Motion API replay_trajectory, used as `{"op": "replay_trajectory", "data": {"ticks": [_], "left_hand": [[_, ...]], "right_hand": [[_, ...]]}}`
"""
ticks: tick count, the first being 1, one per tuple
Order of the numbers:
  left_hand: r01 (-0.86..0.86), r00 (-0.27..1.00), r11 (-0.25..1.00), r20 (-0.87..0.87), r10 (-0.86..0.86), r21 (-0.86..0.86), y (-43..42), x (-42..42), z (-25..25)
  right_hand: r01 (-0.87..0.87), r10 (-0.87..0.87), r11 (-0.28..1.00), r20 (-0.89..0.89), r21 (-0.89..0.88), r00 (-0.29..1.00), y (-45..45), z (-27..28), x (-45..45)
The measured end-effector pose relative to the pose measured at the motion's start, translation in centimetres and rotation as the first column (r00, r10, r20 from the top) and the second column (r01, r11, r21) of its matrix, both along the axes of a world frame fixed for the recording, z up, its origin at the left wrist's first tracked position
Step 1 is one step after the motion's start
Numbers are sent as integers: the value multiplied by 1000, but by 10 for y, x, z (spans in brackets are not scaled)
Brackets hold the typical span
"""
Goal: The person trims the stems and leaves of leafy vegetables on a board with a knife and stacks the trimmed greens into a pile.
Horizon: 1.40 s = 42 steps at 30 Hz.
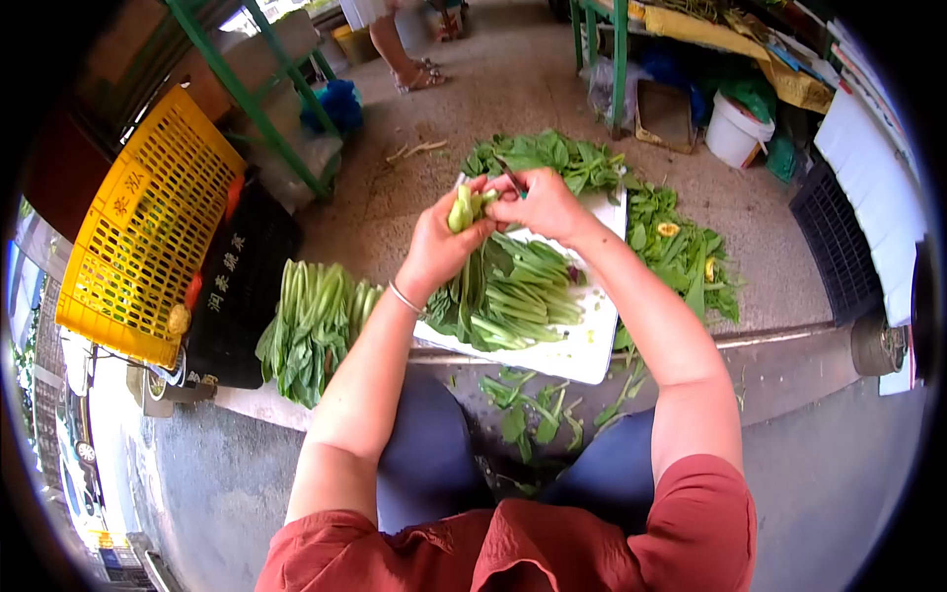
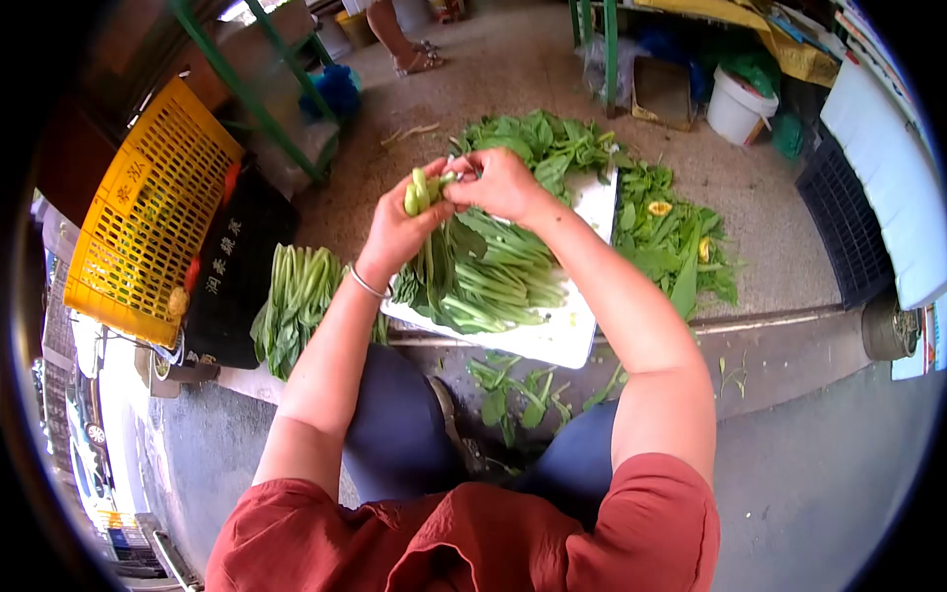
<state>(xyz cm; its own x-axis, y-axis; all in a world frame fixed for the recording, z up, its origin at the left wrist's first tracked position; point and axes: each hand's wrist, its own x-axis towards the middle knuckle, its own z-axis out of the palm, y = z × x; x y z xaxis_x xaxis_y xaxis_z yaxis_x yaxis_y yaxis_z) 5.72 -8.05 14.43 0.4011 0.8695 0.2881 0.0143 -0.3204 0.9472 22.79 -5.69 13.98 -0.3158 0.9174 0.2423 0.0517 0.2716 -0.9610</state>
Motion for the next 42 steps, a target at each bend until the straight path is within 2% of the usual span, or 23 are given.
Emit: {"op": "replay_trajectory", "data": {"ticks": [1, 5, 8, 10, 11, 15, 16, 20, 26, 27, 28, 29, 30, 31, 32, 33, 35, 37, 38, 39, 42], "left_hand": [[-21, 999, 1000, 41, 21, 0, 0, 2, 0], [-22, 999, 998, -36, 19, -60, 4, 2, -1], [-44, 997, 996, -68, 39, -72, 13, -4, -8], [-151, 988, 976, -38, 147, -156, 12, -8, -8], [-167, 986, 974, -38, 163, -152, 12, -9, -8], [-233, 971, 954, 15, 240, -188, 16, -13, -9], [-251, 965, 955, 33, 260, -161, 15, -13, -7], [-286, 955, 955, 55, 290, -75, 15, -12, -6], [-312, 949, 950, 57, 310, 29, 18, -12, -13], [-323, 946, 945, 50, 321, 46, 18, -12, -11], [-322, 946, 946, 54, 320, 47, 16, -12, -8], [-313, 949, 949, 24, 314, -22, 14, -13, -6], [-305, 952, 948, -2, 306, -86, 11, -13, -2], [-303, 952, 950, 5, 305, -78, 11, -14, -1], [-291, 956, 945, -18, 291, -152, 9, -15, -2], [-276, 961, 936, -36, 275, -219, 9, -15, 0], [-207, 973, 944, 43, 225, -256, 8, -15, 1], [-81, 989, 940, 89, 117, -330, 5, -17, 3], [-39, 990, 942, 114, 81, -333, 7, -19, -1], [-37, 990, 941, 116, 80, -337, 7, -18, -2], [21, 984, 950, 177, 36, -312, 4, -14, 1]], "right_hand": [[-6, 6, 999, -8, -32, 1000, -3, 4, 2], [-69, 68, 997, -64, -23, 996, -5, 7, 6], [-58, 58, 997, 4, 43, 998, -3, 4, 6], [11, -13, 992, -18, -124, 1000, -13, 18, 7], [46, -46, 995, -3, -88, 999, -6, 11, 6], [-75, 68, 992, -74, -98, 995, -4, 3, 2], [-125, 115, 989, -122, -79, 986, -5, -2, 0], [-105, 108, 994, -78, 40, 991, -10, -11, -15], [-51, 52, 996, -16, 70, 999, -13, -5, -22], [-52, 53, 996, -12, 71, 999, -12, -5, -21], [-90, 89, 996, -81, -5, 993, -9, -8, -21], [-132, 119, 988, -152, -78, 981, -6, -11, -20], [-63, 58, 996, -81, -64, 995, -1, -14, -15], [4, -5, 999, -10, -41, 1000, 6, -18, -7], [26, -65, 982, -202, -188, 977, 11, -22, 1], [100, -161, 968, -264, -232, 951, 14, -21, 8], [120, -215, 948, -314, -296, 925, 17, -26, 21], [-134, 24, 945, -344, -299, 939, 4, -14, 23], [-205, 117, 941, -311, -269, 943, 0, -7, 17], [-255, 189, 943, -283, -216, 940, -4, -4, 11], [-298, 248, 943, -284, -148, 926, -8, -3, -1]]}}
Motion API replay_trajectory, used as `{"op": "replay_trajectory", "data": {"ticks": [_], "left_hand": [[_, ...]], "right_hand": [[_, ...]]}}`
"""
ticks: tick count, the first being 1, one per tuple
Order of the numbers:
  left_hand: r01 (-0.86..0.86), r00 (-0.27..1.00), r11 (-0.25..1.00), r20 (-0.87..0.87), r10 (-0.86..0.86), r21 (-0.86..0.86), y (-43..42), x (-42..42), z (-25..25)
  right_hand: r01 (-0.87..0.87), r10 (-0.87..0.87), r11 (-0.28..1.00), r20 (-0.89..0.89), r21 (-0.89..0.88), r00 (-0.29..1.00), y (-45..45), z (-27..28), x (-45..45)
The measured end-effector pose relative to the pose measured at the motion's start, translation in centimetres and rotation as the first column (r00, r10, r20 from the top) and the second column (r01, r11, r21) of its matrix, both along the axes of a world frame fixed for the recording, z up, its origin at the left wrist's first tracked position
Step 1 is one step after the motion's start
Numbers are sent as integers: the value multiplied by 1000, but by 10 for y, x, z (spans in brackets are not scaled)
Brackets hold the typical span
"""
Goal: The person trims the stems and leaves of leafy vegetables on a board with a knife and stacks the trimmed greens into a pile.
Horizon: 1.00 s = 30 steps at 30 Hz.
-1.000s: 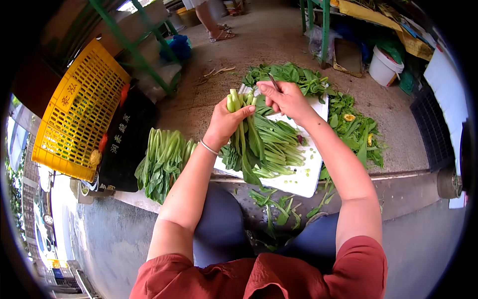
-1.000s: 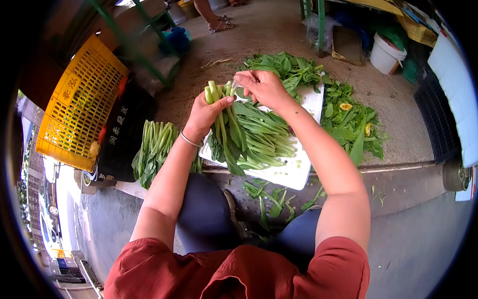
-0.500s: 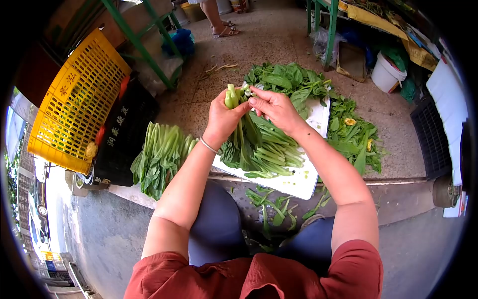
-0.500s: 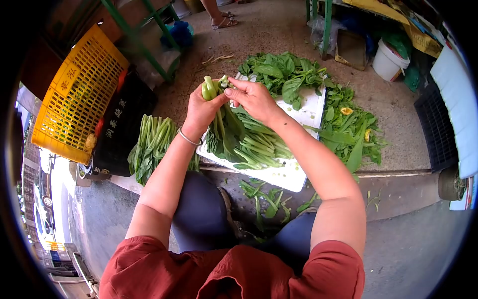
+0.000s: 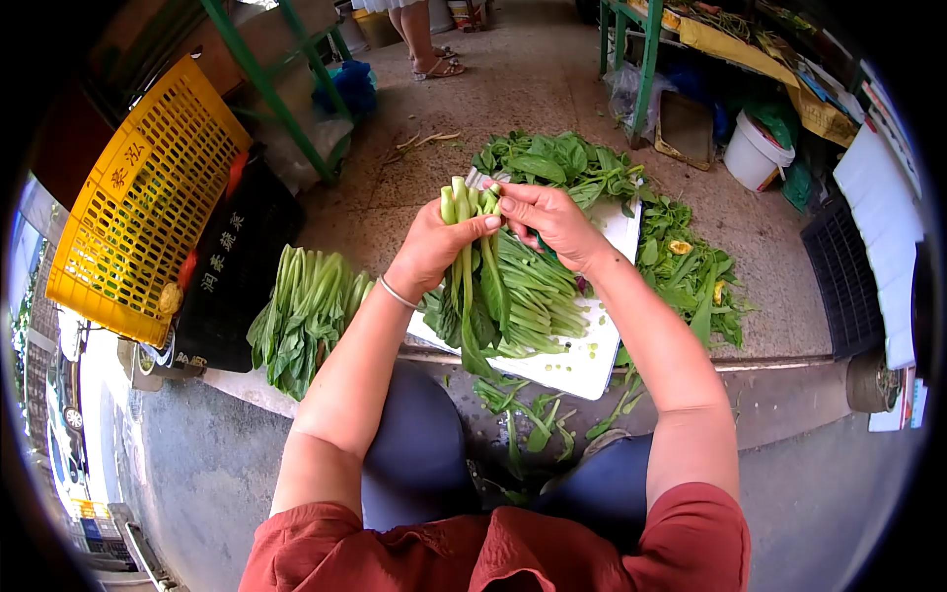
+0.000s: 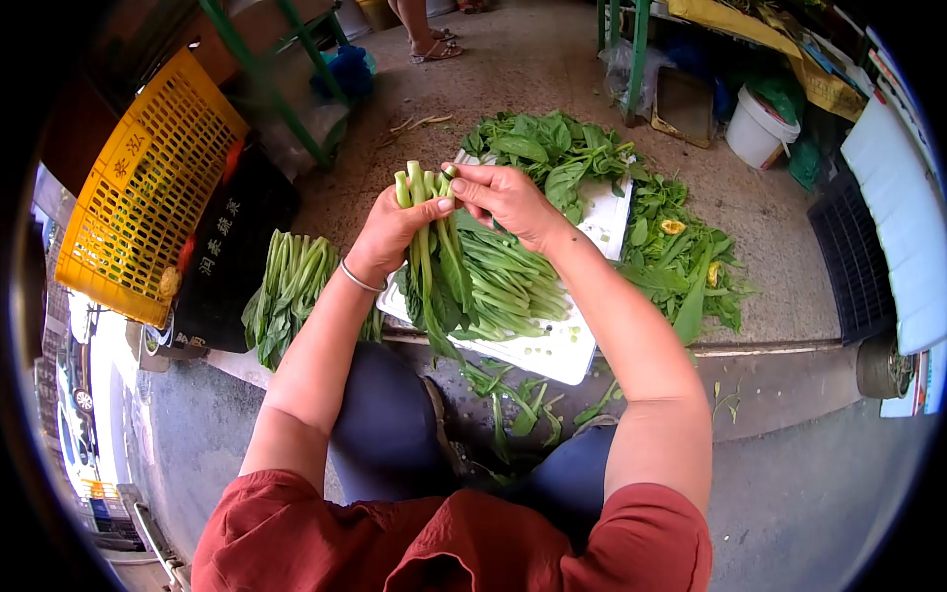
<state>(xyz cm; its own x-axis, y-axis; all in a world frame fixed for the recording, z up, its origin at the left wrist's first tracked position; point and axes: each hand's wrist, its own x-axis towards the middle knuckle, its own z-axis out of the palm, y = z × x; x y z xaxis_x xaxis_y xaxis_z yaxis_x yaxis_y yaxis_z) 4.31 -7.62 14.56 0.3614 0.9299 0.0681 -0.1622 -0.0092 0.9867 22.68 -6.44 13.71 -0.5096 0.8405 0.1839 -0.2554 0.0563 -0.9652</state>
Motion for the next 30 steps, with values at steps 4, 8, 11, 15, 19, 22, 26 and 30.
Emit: {"op": "replay_trajectory", "data": {"ticks": [4, 8, 11, 15, 19, 22, 26, 30], "left_hand": [[-14, 999, 1000, -36, 14, 2, 0, 1, 1], [-38, 996, 996, -80, 32, -75, 4, 2, -7], [-63, 993, 993, -109, 52, -104, 3, 2, -6], [-86, 991, 996, -102, 84, -22, 5, 1, -11], [-99, 990, 993, -96, 105, 65, 5, 6, -13], [-50, 984, 997, -166, 60, 63, 5, 4, -12], [101, 945, 994, -311, -105, -27, 4, -8, -10], [141, 924, 988, -351, -155, -66, 5, -8, -16]], "right_hand": [[110, -108, 994, 60, -17, 992, 2, -5, -2], [157, -147, 982, 93, -104, 985, 14, -30, -2], [257, -256, 944, 30, -205, 966, 26, -43, 19], [315, -293, 944, 196, -98, 936, 10, -22, 10], [262, -267, 963, 102, 60, 958, -2, -8, -14], [249, -245, 968, 108, -30, 964, 6, -13, -5], [131, -118, 989, 168, -73, 979, 10, -18, 0], [135, -120, 989, 193, -67, 974, -1, -15, -10]]}}
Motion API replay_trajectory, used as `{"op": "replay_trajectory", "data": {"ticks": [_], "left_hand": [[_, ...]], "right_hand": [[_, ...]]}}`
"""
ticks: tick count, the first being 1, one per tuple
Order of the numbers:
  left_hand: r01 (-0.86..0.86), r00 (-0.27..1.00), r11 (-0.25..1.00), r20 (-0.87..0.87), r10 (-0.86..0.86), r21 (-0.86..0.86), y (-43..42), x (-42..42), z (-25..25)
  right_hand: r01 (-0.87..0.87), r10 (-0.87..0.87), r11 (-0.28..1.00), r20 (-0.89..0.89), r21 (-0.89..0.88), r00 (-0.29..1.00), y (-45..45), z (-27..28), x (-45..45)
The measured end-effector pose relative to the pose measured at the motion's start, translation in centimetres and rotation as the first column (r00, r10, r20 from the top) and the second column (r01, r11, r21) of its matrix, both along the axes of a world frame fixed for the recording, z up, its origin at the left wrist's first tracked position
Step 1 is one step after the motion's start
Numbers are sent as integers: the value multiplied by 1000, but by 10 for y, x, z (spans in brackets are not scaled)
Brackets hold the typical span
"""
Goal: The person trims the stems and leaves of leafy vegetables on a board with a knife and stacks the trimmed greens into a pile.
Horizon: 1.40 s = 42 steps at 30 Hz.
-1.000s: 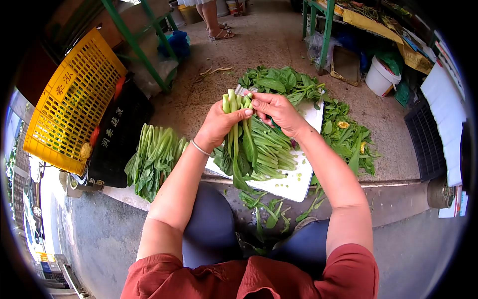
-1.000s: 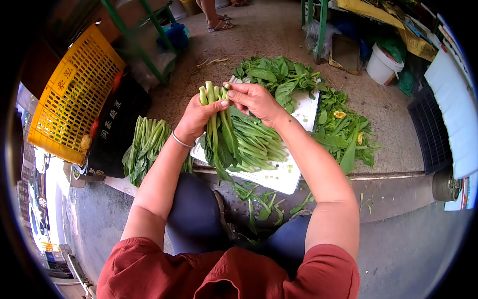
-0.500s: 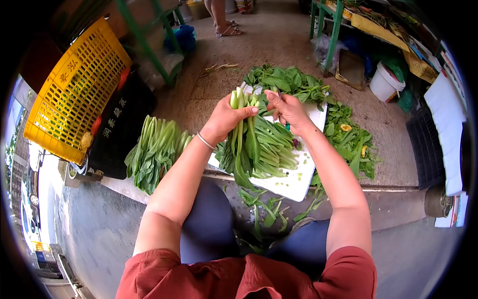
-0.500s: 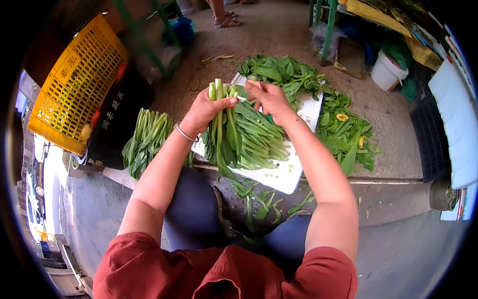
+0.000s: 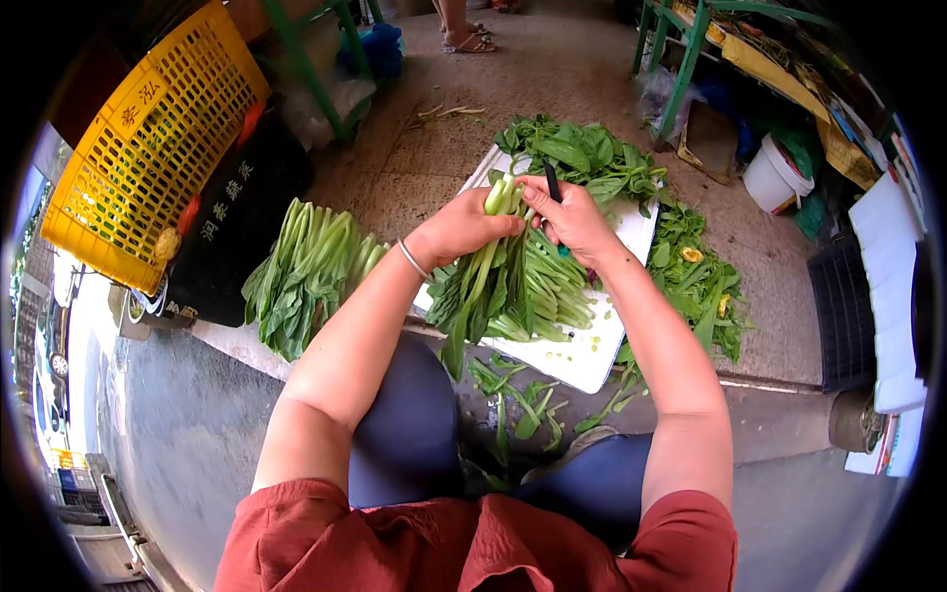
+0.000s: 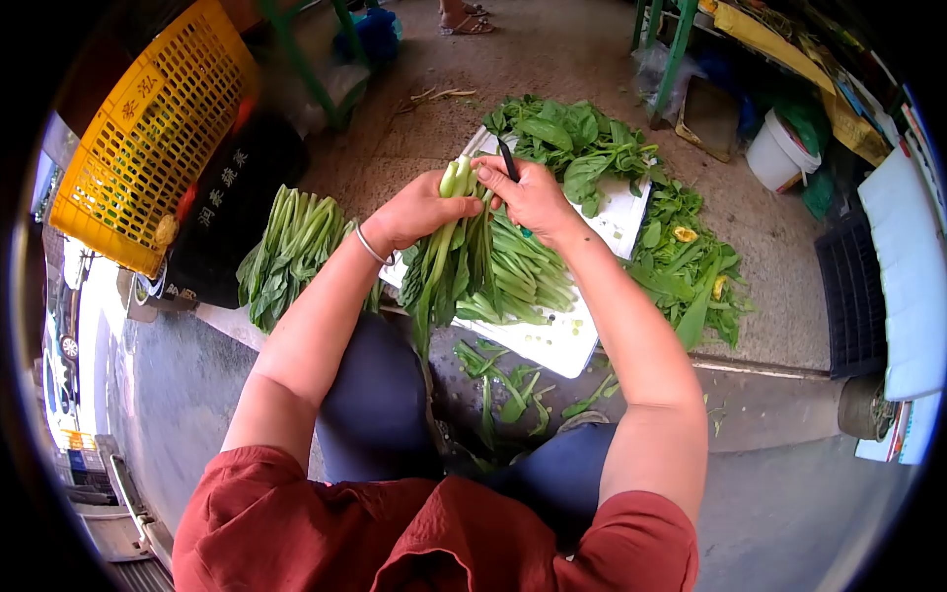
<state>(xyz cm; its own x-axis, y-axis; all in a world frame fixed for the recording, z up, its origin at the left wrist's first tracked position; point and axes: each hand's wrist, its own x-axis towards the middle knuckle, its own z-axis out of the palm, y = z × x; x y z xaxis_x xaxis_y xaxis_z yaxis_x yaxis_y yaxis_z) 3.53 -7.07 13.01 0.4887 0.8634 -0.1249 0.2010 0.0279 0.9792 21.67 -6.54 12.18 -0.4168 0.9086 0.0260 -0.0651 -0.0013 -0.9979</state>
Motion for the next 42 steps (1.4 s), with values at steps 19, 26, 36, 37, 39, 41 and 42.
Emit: {"op": "replay_trajectory", "data": {"ticks": [19, 26, 36, 37, 39, 41, 42], "left_hand": [[315, 792, 937, 585, -172, -150, 9, -4, -19], [448, 771, 847, 604, -203, -287, 8, -8, -24], [-94, 992, 986, -76, 105, 141, 1, -8, 9], [-74, 987, 979, -125, 99, 191, 1, -10, 10], [-14, 958, 874, -243, 151, 485, -5, -4, 6], [-31, 915, 787, -298, 270, 617, -14, 7, 6], [-60, 900, 828, -328, 286, 558, -15, 11, 11]], "right_hand": [[27, -30, 989, 15, 147, 999, -5, 0, -12], [55, -57, 990, 12, 132, 998, -21, 9, -29], [253, -265, 955, 65, 152, 962, 3, 12, -15], [279, -289, 946, 44, 164, 956, 8, 9, -15], [319, -320, 931, -22, 179, 947, 11, 7, -18], [305, -296, 939, -78, 157, 952, 7, 12, -24], [327, -316, 926, -89, 188, 945, 6, 12, -26]]}}
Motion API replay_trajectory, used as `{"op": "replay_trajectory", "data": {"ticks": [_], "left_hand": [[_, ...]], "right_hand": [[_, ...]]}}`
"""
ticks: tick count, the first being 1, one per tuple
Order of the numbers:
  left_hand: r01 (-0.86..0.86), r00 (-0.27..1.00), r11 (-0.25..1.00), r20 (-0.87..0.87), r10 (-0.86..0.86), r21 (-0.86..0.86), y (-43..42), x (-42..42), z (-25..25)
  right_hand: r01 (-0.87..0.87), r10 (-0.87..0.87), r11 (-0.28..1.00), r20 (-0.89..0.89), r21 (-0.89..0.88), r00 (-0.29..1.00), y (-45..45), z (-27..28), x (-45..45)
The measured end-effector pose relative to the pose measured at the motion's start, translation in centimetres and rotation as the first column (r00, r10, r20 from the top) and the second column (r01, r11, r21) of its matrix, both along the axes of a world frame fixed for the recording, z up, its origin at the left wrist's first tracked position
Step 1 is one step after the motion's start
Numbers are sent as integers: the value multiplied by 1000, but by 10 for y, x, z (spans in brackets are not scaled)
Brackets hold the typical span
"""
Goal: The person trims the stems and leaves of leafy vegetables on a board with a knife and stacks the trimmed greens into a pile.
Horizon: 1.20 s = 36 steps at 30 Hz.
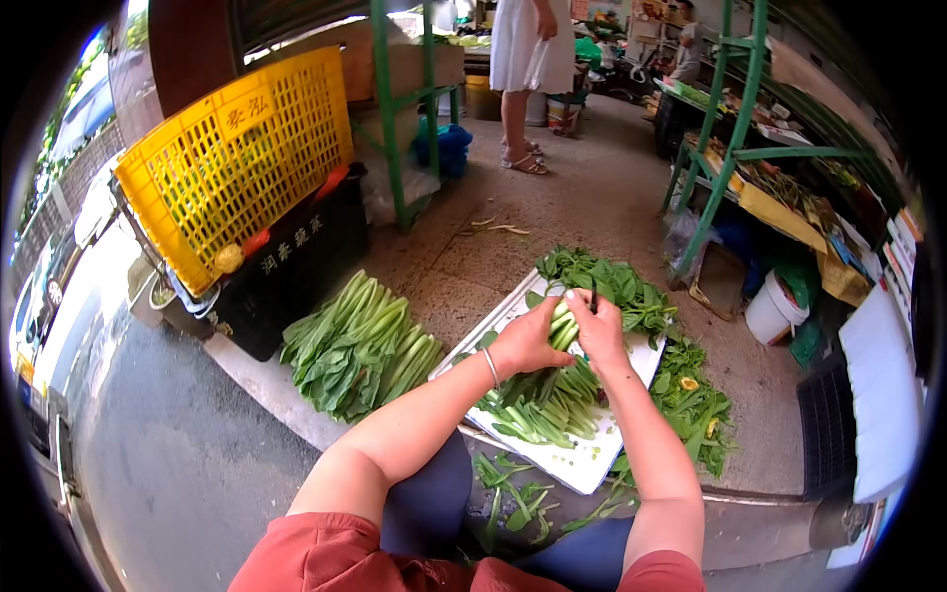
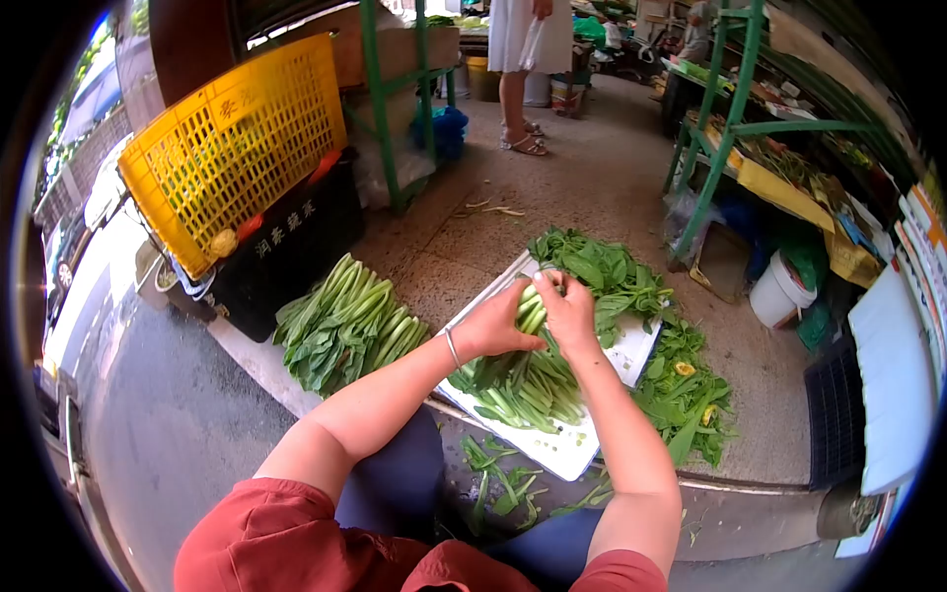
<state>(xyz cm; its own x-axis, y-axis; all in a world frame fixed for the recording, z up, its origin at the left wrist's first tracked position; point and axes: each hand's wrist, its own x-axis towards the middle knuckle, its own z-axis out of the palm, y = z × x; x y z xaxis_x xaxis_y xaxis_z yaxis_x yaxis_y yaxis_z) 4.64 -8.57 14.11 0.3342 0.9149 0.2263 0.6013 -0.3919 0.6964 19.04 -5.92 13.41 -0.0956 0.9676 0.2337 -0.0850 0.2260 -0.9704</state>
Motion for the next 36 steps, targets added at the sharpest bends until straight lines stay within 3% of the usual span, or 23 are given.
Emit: {"op": "replay_trajectory", "data": {"ticks": [1, 3, 4, 5, 7, 9, 11, 12, 13, 14, 15, 17, 21, 23, 24, 25, 28, 30, 33, 35, 36], "left_hand": [[-49, 999, 996, -10, 48, -75, -2, 3, 4], [-15, 991, 1000, 130, 13, 12, 0, 3, -2], [8, 971, 996, 236, -28, 84, 1, 2, -7], [-1, 981, 998, 192, -13, 69, 4, 0, -11], [-20, 999, 999, 48, 18, 41, 2, -12, -1], [-83, 982, 989, -161, 102, 120, 0, -35, 15], [-133, 894, 991, -434, 111, -20, -3, -64, 48], [-151, 852, 986, -496, 169, 75, -2, -86, 50], [-162, 802, 971, -549, 233, 174, -2, -110, 52], [-199, 735, 968, -629, 252, 155, -4, -131, 58], [-239, 663, 960, -698, 271, 145, -6, -152, 64], [-364, 572, 914, -733, 369, 176, -6, -197, 57], [-569, 453, 805, -754, 476, 167, -1, -259, 20], [-665, 432, 733, -727, 534, 143, 5, -272, -14], [-712, 458, 701, -738, 496, 29, -2, -264, -22], [-679, 524, 732, -733, 434, -53, 20, -301, -89], [-822, 432, 569, -670, 604, -18, 4, -260, -107], [-805, 466, 585, -716, 520, -100, 13, -252, -84], [-781, 496, 598, -762, 417, -181, 19, -236, -59], [-837, 379, 537, -820, 428, -106, 20, -223, -58], [-830, 378, 552, -811, 447, -82, 18, -222, -62]], "right_hand": [[21, -21, 999, 1, 31, 1000, 0, -1, -2], [34, -33, 995, -3, 89, 999, 2, -4, -3], [-16, 16, 1000, 19, 24, 1000, -7, 10, 0], [-65, 66, 997, 36, -42, 997, -18, 22, 5], [-67, 68, 998, -61, 18, 996, -16, 19, 12], [75, -79, 996, 70, 52, 994, 4, -4, 28], [197, -204, 979, 246, 52, 947, 19, -32, 57], [296, -294, 954, 296, 38, 909, 23, -47, 72], [377, -382, 922, 357, 86, 853, 42, -80, 92], [429, -482, 876, 362, 222, 798, 54, -113, 116], [513, -480, 851, 569, 114, 668, 43, -110, 134], [689, -622, 704, 616, 171, 483, 31, -138, 168], [829, -503, 558, 810, 36, 303, 12, -155, 223], [830, -473, 558, 819, -8, 326, -4, -140, 227], [834, -445, 551, 836, -28, 322, -8, -135, 226], [837, -414, 546, 852, -48, 319, -13, -130, 223], [817, -372, 573, 867, -67, 332, -13, -124, 214], [807, -296, 568, 875, -162, 384, -21, -100, 197], [766, -264, 626, 885, -145, 384, -6, -118, 196], [774, -272, 610, 873, -168, 404, -1, -120, 189], [760, -268, 634, 882, -142, 388, 1, -126, 187]]}}
